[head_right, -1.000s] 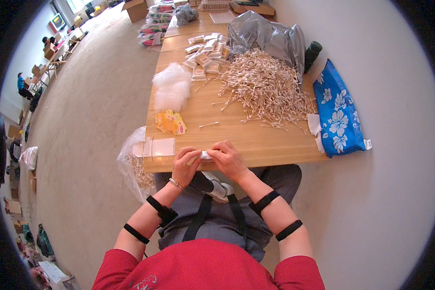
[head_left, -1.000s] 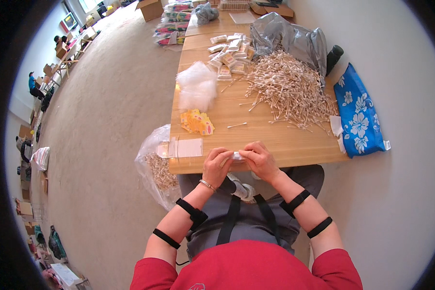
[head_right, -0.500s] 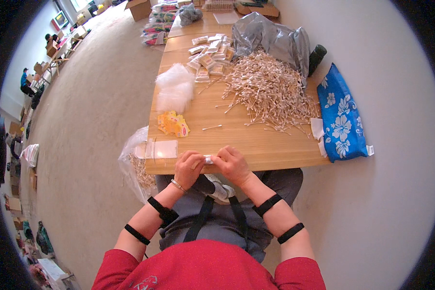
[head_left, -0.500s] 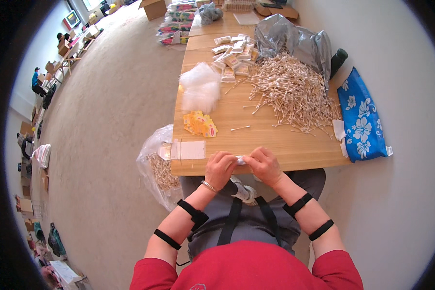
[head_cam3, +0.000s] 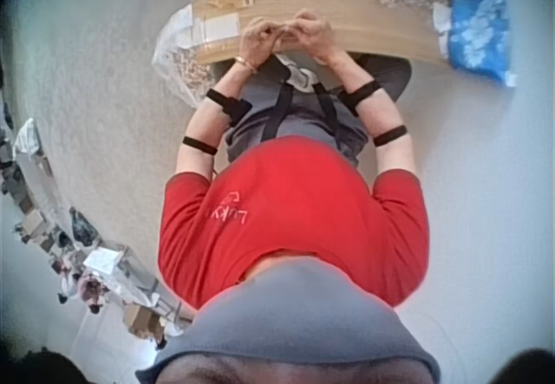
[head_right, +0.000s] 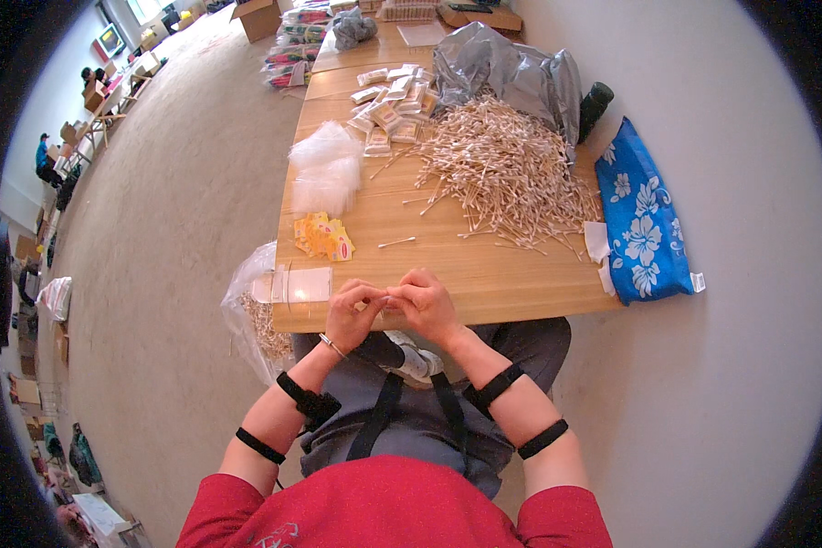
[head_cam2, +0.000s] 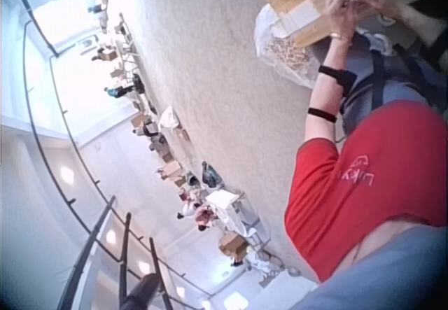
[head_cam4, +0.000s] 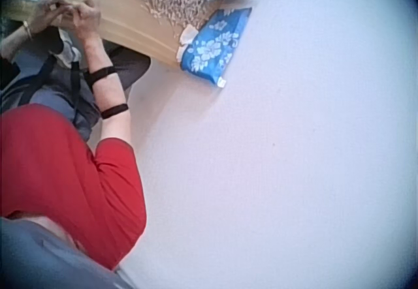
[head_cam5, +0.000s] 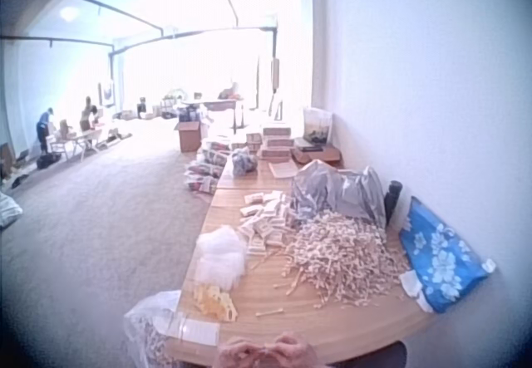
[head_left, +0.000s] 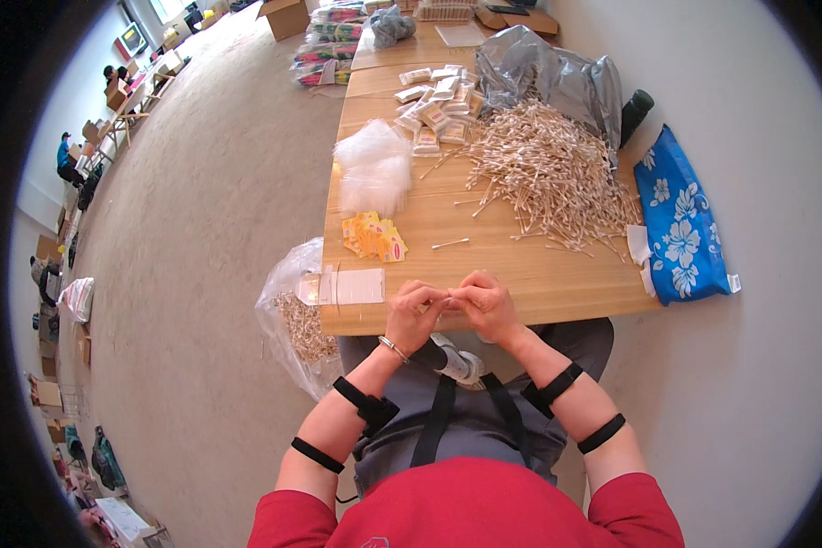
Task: Group multiple cotton swabs together and place them into small plastic bags.
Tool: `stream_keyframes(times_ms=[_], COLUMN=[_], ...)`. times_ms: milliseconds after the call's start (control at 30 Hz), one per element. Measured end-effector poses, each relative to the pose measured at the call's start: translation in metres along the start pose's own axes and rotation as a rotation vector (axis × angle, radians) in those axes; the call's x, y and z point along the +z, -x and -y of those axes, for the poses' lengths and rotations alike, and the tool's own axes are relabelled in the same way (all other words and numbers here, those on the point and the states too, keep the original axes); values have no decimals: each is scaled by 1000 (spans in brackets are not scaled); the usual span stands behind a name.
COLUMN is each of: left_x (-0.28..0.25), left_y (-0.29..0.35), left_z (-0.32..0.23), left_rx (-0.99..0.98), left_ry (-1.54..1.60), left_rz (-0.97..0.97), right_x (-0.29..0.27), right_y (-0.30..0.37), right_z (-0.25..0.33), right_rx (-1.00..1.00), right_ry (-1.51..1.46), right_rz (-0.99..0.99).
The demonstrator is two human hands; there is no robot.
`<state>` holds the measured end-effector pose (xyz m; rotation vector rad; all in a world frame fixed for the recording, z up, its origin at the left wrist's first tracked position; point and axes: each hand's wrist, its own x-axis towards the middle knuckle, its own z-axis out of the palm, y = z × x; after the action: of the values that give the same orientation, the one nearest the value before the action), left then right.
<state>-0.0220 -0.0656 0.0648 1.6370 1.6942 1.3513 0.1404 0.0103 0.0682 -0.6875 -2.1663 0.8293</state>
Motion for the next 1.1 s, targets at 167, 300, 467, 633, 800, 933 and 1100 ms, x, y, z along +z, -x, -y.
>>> stream_keyframes(times_ms=[167, 300, 467, 633, 800, 933, 1100], left_x=[0, 2, 3, 6, 4, 4, 6], left_y=[-1, 5, -1, -5, -2, 0, 1], left_z=[-5, -2, -3, 8, 13, 15, 19], left_rx=[218, 354, 428, 430, 187, -73, -123], left_ry=[-103, -283, -461, -446, -190, 139, 338], left_rz=[-107, -123, -162, -215, -140, -118, -120], right_x=[0, 0, 5, 4, 0, -4, -3], right_y=[-3, -1, -6, -12, -11, -15, -18], right_z=[9, 10, 1, -4, 0, 7, 4], right_rx=[-103, -228, -344, -410, -63, 31, 45], right_ry=[70, 246, 463, 545, 106, 11, -52], right_rz=[-94, -75, -111, -127, -50, -56, -57])
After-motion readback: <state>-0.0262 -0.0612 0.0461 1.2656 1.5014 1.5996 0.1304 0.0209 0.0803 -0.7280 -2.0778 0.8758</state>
